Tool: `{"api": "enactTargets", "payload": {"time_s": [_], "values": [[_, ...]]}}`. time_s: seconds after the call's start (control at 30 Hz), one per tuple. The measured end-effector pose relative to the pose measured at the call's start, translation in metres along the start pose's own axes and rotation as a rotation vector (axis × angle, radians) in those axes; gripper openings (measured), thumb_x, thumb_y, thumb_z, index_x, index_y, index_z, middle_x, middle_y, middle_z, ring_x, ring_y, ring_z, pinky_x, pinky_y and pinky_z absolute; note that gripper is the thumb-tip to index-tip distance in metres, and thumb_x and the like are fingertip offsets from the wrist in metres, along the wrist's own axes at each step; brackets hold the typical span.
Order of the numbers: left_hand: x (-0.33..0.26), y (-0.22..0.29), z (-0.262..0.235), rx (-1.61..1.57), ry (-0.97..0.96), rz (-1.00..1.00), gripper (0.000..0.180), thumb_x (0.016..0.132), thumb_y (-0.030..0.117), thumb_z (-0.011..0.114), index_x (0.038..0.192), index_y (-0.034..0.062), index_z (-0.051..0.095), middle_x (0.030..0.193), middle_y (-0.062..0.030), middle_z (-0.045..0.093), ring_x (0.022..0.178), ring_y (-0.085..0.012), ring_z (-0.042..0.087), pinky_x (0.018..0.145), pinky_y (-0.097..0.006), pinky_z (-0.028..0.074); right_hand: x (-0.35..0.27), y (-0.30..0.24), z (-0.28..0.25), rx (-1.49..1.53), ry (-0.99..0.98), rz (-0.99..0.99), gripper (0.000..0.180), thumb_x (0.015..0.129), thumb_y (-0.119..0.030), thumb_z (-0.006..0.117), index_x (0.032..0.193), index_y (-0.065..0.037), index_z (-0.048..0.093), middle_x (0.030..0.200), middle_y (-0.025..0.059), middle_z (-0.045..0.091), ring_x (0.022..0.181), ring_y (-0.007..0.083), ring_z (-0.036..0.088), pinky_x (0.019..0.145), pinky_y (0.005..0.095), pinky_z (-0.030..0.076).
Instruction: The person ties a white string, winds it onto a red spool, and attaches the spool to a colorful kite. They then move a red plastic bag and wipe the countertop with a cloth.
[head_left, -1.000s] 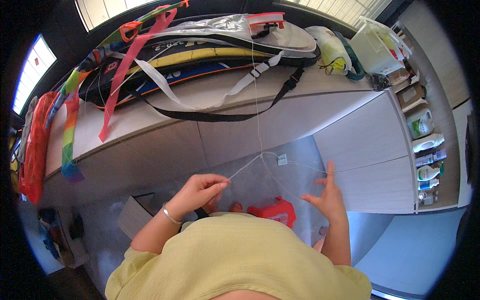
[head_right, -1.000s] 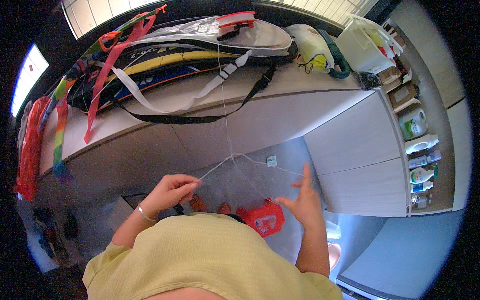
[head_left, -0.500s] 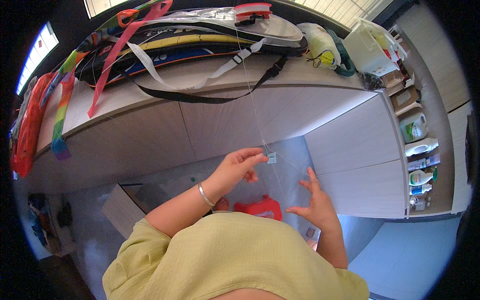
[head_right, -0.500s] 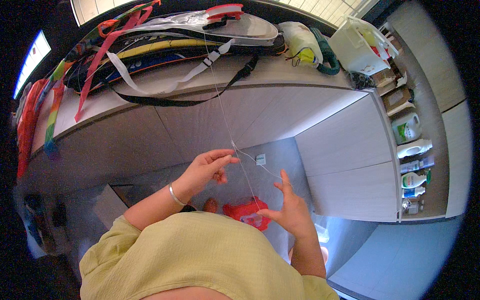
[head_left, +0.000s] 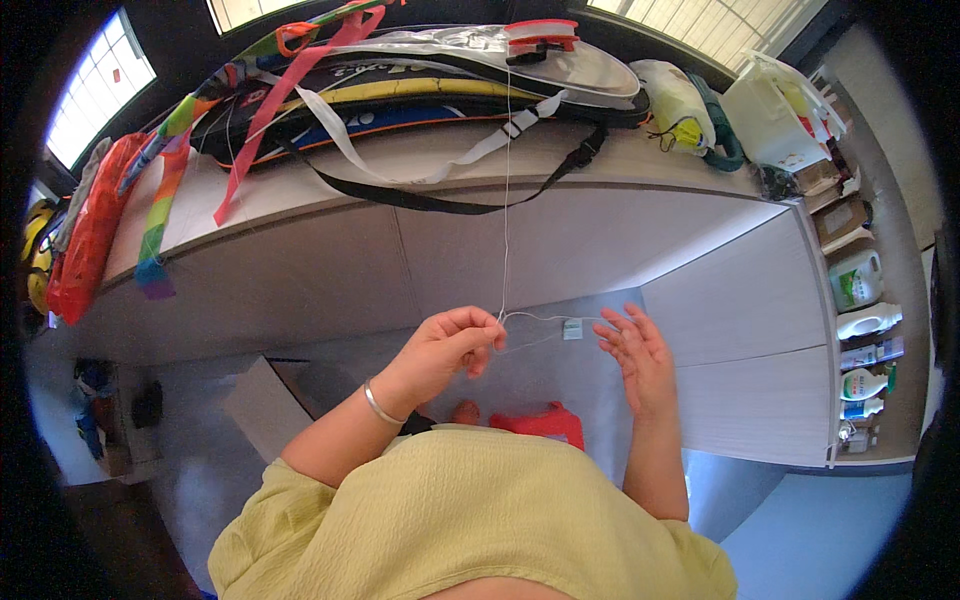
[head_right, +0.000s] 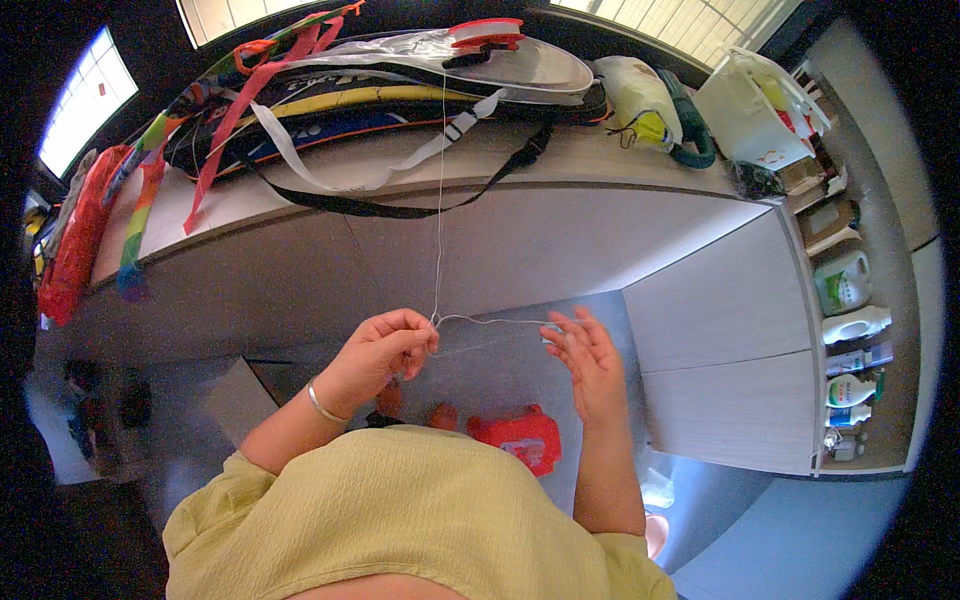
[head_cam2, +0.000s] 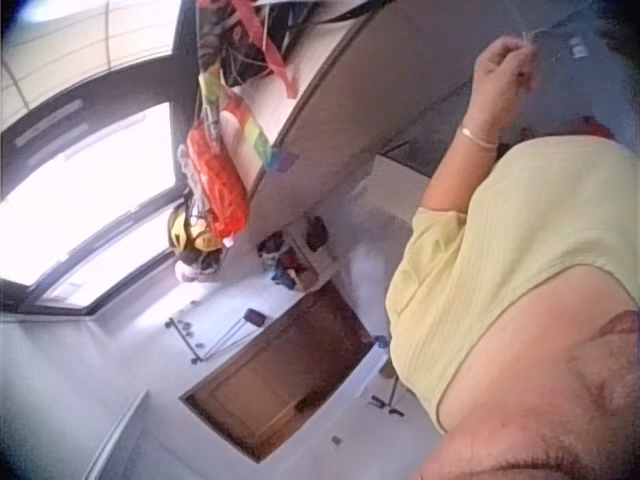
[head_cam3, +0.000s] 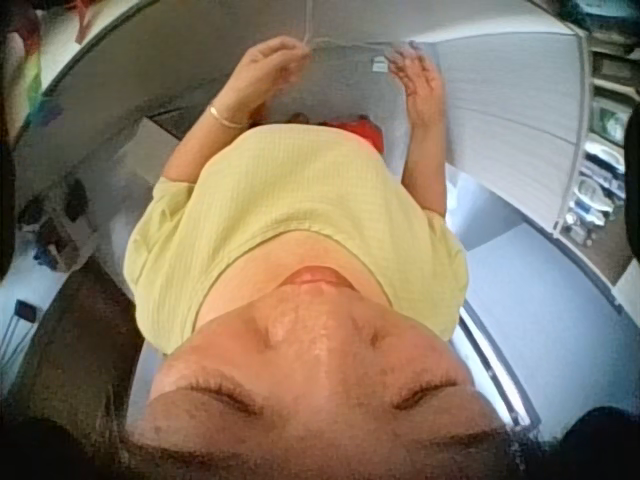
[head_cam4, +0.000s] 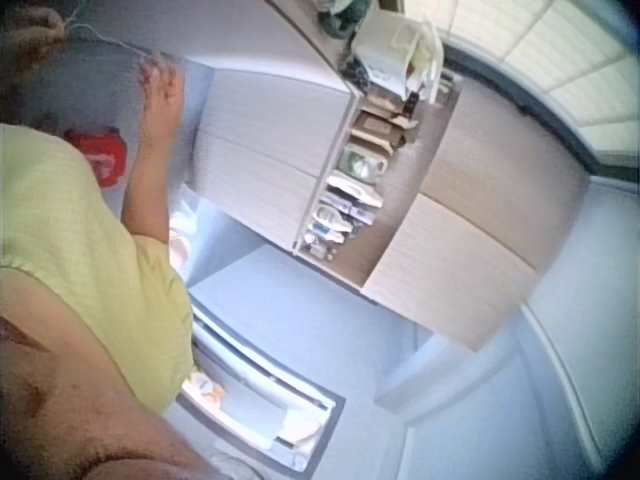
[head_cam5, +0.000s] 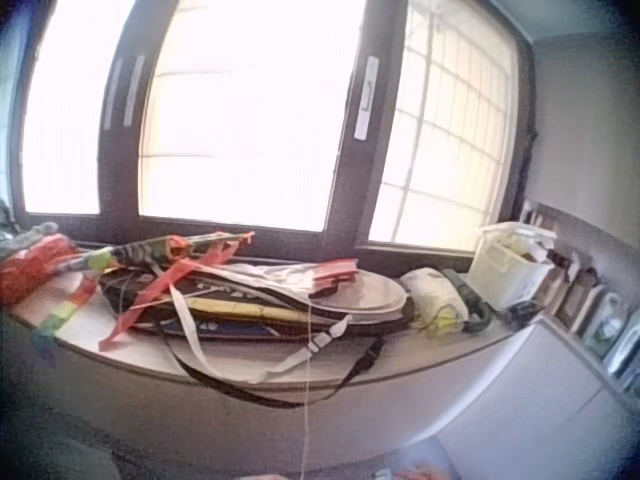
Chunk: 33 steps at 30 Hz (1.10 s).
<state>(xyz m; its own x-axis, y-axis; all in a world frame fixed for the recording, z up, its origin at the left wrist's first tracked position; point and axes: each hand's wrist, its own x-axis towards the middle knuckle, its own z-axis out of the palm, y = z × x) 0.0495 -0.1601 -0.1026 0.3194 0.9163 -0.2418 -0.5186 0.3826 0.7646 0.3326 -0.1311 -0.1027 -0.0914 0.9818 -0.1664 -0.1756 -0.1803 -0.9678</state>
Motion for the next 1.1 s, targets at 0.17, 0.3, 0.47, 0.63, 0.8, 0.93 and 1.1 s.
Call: {"api": "enactTargets", "payload": {"time_s": [0.17, 0.3, 0.47, 0.63, 0.8, 0.93, 1.1], "values": [[-0.010, 0.017, -0.020, 0.045, -0.007, -0.015, 0.009, 0.093, 0.013, 0.055, 0.090, 0.0060, 0.060, 0.073, 0.0001, 0.054, 0.057, -0.0060, 0.046, 0.050, -0.020, 0.039, 0.039, 0.027, 0.007, -0.452, -0.208, 0.222, 0.032, 0.091, -0.027, 0.059, 0.111, -0.003, 0.061, 0.096, 0.0125, 0.068, 0.083, 0.0199, 0.066, 0.074, 0.0301, 0.052], [-0.017, 0.031, -0.031, 0.010, -0.034, -0.033, 0.011, 0.093, 0.011, 0.051, 0.089, 0.0056, 0.060, 0.068, 0.0007, 0.049, 0.054, -0.0071, 0.042, 0.048, -0.021, 0.036, 0.046, 0.023, 0.043, -1.243, -0.300, 0.041, 0.027, 0.090, -0.027, 0.062, 0.101, -0.002, 0.065, 0.088, 0.0060, 0.068, 0.074, 0.0124, 0.063, 0.068, 0.0271, 0.050], [-0.023, 0.048, -0.046, -0.111, -0.055, -0.092, 0.012, 0.091, 0.012, 0.050, 0.088, 0.0044, 0.059, 0.065, 0.0004, 0.046, 0.052, -0.0080, 0.039, 0.046, -0.022, 0.034, 0.045, 0.030, 0.098, -0.509, -0.357, -0.187, 0.017, 0.086, -0.016, 0.067, 0.096, -0.003, 0.065, 0.080, 0.0019, 0.065, 0.071, 0.0078, 0.059, 0.064, 0.0238, 0.048], [-0.026, 0.070, -0.054, -0.116, -0.116, -0.104, 0.013, 0.091, 0.013, 0.050, 0.088, 0.0038, 0.059, 0.064, 0.0008, 0.043, 0.051, -0.0077, 0.036, 0.045, -0.022, 0.032, 0.049, 0.015, 0.150, -0.198, -0.497, -0.143, 0.014, 0.084, -0.012, 0.068, 0.095, -0.005, 0.065, 0.080, -0.0006, 0.061, 0.069, 0.0064, 0.055, 0.063, 0.0221, 0.046], [-0.025, 0.089, -0.050, -0.044, -0.144, -0.121, 0.013, 0.091, 0.014, 0.051, 0.088, 0.0030, 0.059, 0.063, 0.0017, 0.043, 0.049, -0.0072, 0.035, 0.044, -0.021, 0.030, 0.060, 0.008, 0.177, -0.203, -0.607, -0.245, 0.015, 0.082, -0.011, 0.069, 0.095, -0.004, 0.064, 0.087, -0.0009, 0.058, 0.074, 0.0055, 0.054, 0.067, 0.0214, 0.045], [-0.022, 0.100, -0.047, 0.038, -0.065, -0.054, 0.012, 0.092, 0.014, 0.053, 0.089, 0.0038, 0.060, 0.064, 0.0024, 0.046, 0.050, -0.0065, 0.039, 0.044, -0.020, 0.031, 0.069, 0.008, 0.174, -0.108, -0.605, -0.276, 0.012, 0.082, -0.011, 0.069, 0.091, -0.005, 0.064, 0.086, -0.0010, 0.060, 0.075, 0.0063, 0.055, 0.068, 0.0214, 0.045], [-0.014, 0.095, -0.042, 0.330, 0.125, 0.188, 0.013, 0.095, 0.016, 0.053, 0.090, 0.0051, 0.060, 0.068, 0.0008, 0.055, 0.053, -0.0043, 0.048, 0.046, -0.018, 0.036, 0.072, -0.011, 0.163, -0.056, -0.579, -0.247, 0.010, 0.084, -0.010, 0.067, 0.090, -0.003, 0.063, 0.078, -0.0006, 0.061, 0.073, 0.0068, 0.056, 0.068, 0.0217, 0.047]]}}
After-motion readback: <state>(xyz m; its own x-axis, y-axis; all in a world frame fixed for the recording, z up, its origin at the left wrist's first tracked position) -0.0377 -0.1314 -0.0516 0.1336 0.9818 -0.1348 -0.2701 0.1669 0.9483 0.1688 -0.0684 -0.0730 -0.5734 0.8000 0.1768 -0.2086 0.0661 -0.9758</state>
